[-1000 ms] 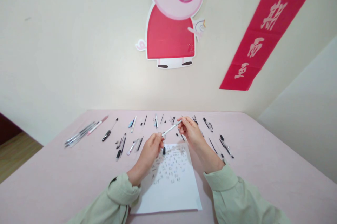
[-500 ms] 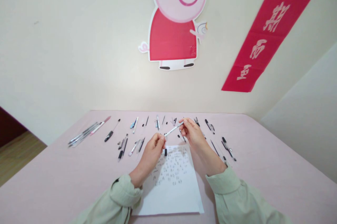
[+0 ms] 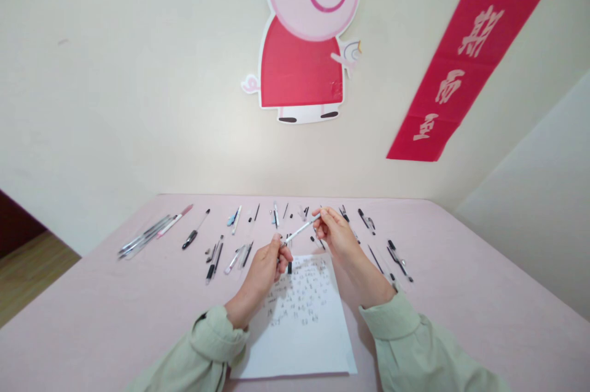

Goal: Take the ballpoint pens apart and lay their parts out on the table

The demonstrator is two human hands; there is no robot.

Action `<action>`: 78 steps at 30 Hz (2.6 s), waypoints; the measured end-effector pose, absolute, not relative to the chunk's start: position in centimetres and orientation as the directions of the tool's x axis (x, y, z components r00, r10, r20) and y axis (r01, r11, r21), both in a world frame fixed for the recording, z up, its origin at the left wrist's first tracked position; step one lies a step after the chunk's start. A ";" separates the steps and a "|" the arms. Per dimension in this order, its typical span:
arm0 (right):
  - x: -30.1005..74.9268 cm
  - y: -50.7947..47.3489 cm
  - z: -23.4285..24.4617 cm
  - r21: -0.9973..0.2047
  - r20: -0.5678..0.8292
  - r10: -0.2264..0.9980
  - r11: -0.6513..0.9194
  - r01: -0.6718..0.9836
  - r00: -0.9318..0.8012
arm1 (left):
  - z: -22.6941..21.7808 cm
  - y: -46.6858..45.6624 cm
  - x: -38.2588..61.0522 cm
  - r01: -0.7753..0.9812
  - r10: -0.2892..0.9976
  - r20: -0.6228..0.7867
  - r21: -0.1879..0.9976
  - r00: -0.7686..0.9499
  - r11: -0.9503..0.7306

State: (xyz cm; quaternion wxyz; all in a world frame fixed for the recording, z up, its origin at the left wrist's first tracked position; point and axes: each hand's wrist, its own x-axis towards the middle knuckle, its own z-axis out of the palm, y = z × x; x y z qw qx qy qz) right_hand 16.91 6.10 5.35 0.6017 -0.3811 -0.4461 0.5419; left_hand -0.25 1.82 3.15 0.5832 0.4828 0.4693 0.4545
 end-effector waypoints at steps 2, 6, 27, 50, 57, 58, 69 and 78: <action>16.9 6.1 5.4 -0.943 0.120 0.993 0.120 -0.311 0.020 | 3.4 1.7 -0.1 -0.099 0.979 -0.125 0.985 0.159 0.141; 17.0 6.0 5.6 -0.945 0.118 0.993 0.121 -0.305 0.027 | 3.7 1.6 0.0 -0.118 0.980 -0.099 0.986 0.172 0.120; 22.3 7.1 8.0 -0.879 0.246 0.860 0.392 -0.271 0.447 | 3.5 2.2 -0.9 -0.117 0.996 -0.081 0.990 -0.031 0.077; 16.8 5.7 6.4 -0.991 0.127 0.991 0.128 0.026 -0.036 | 3.2 1.7 -0.2 -0.184 0.976 -0.161 0.965 0.149 0.187; 17.5 5.7 7.0 -0.995 0.096 0.995 0.096 -0.007 -0.011 | 4.0 2.4 -0.6 -0.604 0.865 -0.468 0.641 0.182 0.474; 17.2 5.5 7.0 -0.998 0.068 0.996 0.068 0.011 -0.060 | 4.2 2.4 -0.6 -0.638 0.843 -0.495 0.584 0.211 0.503; 15.0 4.3 5.1 -0.960 -0.119 0.957 -0.043 0.278 -0.263 | 4.7 1.1 0.3 -0.438 0.804 -0.390 0.689 0.448 0.578; 14.9 5.0 3.3 -0.930 -0.102 0.965 -0.006 0.369 -0.241 | 4.4 1.0 -0.3 -0.337 0.914 -0.339 0.853 0.224 0.399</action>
